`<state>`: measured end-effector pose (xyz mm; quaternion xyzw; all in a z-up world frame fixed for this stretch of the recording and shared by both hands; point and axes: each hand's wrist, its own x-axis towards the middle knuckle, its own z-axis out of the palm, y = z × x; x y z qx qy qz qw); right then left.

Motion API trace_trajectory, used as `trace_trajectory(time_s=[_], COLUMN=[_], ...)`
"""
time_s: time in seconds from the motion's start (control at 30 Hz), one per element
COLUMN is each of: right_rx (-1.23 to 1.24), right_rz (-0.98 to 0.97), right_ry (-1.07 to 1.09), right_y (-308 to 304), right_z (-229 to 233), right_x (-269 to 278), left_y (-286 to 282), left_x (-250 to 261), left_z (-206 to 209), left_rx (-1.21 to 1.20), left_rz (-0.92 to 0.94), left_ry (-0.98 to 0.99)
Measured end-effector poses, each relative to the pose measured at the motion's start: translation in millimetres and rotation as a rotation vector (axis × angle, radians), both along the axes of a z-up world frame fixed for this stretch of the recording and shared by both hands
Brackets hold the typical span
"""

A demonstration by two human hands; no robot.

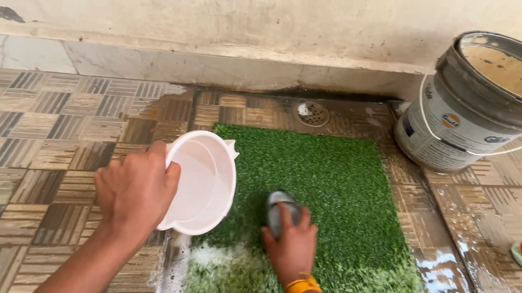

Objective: Cleaning an artificial grass mat using water and a scrub brush.

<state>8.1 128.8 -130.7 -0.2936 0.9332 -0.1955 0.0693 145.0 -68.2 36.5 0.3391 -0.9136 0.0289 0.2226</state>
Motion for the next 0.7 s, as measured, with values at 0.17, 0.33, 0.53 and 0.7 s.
trace_trajectory(time_s=[0.17,0.33,0.53,0.7], right_rx=[-0.064,-0.182,0.051,-0.218], right_rz=[0.236,0.266,-0.089,0.559], right_ry=[-0.107,-0.124,-0.033,-0.150], right_y=[-13,-17,-28,-43], right_z=[14,5,-3,26], right_x=[42,6,-10,39], left_y=[0,3,2,-1], left_x=[-4,-4,-13,-24], left_z=[-1,3,2,-1], left_rx=[0.079,0.018,-0.009,-0.089], left_rz=[0.035,0.013,-0.024,-0.056], left_ry=[-0.060,-0.033,-0.044,0.046])
